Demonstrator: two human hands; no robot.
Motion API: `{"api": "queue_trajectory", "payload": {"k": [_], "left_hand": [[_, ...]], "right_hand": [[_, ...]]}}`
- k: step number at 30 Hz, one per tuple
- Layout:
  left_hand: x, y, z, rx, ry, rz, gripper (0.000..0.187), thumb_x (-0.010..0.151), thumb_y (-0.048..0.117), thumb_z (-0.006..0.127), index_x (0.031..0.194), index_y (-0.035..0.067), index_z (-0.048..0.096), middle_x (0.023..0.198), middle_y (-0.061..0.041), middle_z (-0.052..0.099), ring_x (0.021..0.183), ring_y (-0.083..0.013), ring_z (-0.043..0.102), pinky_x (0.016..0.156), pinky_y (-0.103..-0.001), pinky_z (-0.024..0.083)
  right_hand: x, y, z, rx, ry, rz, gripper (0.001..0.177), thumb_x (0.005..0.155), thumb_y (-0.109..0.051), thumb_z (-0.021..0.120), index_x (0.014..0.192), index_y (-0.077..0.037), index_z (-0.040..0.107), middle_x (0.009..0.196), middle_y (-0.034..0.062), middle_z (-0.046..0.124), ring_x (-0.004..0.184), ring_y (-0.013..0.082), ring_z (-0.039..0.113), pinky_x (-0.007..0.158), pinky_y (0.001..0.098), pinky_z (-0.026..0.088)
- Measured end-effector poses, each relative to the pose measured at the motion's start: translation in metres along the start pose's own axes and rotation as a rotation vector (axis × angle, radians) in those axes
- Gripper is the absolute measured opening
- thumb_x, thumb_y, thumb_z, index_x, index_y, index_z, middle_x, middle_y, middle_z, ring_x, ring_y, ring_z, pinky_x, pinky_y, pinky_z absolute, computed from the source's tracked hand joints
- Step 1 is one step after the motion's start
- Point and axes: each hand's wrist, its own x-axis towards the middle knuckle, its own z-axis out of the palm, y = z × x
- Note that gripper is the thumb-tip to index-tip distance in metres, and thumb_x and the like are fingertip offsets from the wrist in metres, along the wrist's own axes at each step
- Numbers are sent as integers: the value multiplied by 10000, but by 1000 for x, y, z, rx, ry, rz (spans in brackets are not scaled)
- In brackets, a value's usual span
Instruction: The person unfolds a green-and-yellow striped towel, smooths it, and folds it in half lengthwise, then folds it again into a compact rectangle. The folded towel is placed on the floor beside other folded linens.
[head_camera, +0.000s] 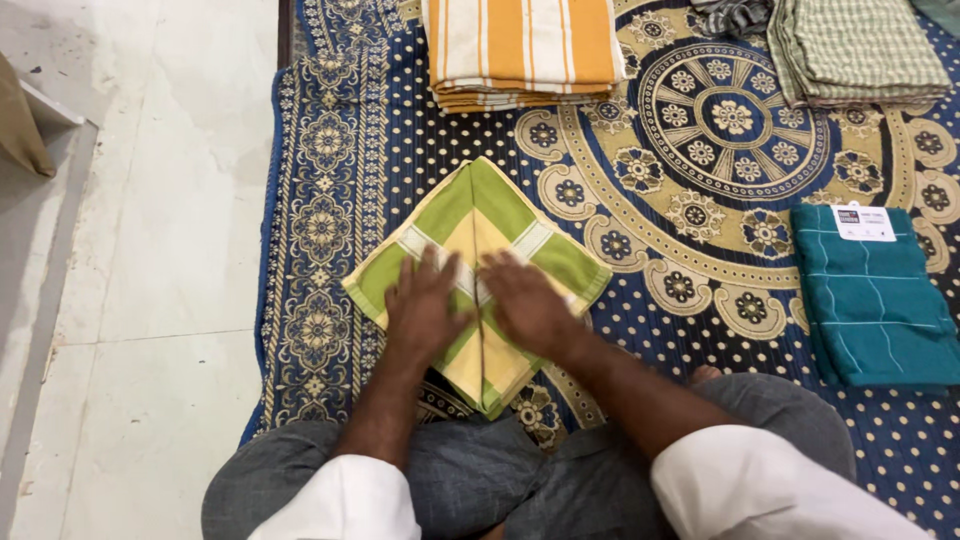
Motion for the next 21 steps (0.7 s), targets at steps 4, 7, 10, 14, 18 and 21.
{"api": "queue_trajectory", "payload": {"k": [4,7,10,14,18,21], "left_hand": [[-6,10,4,195,-287,-97,1165,754,588,829,1627,283,120,1722,-62,-29,1570,-404,-71,1226,-657,98],[-5,5,2,216,-284,-100,1260,708,649,835,1640,271,77,1734,-42,-57,1575,-391,-97,1232,-650,86],[-3,0,10,194,-291,-98,1328,678,685,837,1638,268,20,1725,-39,-105,1560,-385,-132,1222,-648,35],[-2,-3,13,193,-296,-107,1339,673,695,837,1640,277,9,1729,-24,-106,1572,-376,-130,1233,-639,17],[-4,-3,12,184,-284,-104,1336,668,685,843,1640,282,19,1732,-19,-94,1575,-373,-120,1238,-637,25],[-4,-4,12,181,-275,-94,1333,676,676,845,1642,274,20,1732,-27,-96,1572,-380,-123,1233,-646,24]], "right_hand": [[10,-31,16,41,-132,55,751,957,-333,541,1602,-75,255,1695,100,226,1556,300,202,1196,573,235],[17,-33,15,-16,-139,57,788,990,-480,506,1611,-113,189,1696,60,176,1567,265,150,1210,600,175],[21,-13,14,-84,-346,101,817,989,-607,442,1609,-161,151,1703,59,78,1547,276,67,1190,641,71],[12,34,12,-211,-246,427,810,1000,-676,334,1629,-199,154,1709,48,69,1566,272,78,1216,658,69],[-6,81,10,-228,-102,776,846,1022,-676,324,1623,-102,161,1712,133,94,1554,356,110,1168,713,102],[-8,91,15,-182,155,791,868,1027,-657,335,1617,-42,166,1710,176,112,1567,351,142,1161,719,120]]}}
